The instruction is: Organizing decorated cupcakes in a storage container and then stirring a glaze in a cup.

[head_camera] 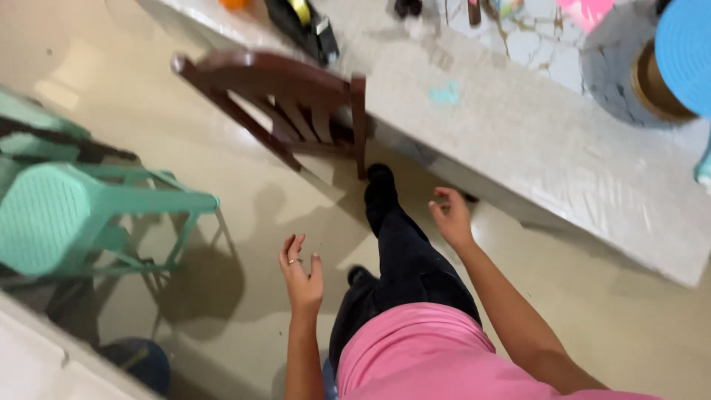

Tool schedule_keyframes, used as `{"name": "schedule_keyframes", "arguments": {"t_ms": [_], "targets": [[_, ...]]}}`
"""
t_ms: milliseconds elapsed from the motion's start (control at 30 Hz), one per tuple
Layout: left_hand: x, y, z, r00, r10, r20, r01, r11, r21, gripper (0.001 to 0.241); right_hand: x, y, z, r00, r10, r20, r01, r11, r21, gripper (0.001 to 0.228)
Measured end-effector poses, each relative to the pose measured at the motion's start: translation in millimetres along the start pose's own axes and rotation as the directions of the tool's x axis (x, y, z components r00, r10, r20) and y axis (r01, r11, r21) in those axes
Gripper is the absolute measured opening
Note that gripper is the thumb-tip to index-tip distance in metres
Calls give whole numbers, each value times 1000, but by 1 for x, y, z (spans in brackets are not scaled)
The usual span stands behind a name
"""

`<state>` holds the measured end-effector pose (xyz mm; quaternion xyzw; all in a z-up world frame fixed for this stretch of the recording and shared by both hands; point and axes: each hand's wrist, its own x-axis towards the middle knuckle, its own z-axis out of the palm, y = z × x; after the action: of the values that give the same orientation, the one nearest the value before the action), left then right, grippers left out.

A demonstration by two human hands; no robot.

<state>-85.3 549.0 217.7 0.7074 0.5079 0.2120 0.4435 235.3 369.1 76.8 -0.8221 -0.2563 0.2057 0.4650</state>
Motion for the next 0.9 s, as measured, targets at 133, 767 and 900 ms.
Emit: {"name": "schedule_keyframes", "arguments": {"t_ms": [133,767,900], "targets": [[93,70,14,962,230,-149,-226,973,44,44,100,-50,-3,990,2,-138,28,976,217,31],[357,234,58,810,564,-159,-404,734,546,47,469,-105,67,951,-73,-302,-5,969,-248,76],[371,254,53,874,483,58,-400,644,653,51,493,-122,71,925,-44,-377,-28,983,-184,64]]}}
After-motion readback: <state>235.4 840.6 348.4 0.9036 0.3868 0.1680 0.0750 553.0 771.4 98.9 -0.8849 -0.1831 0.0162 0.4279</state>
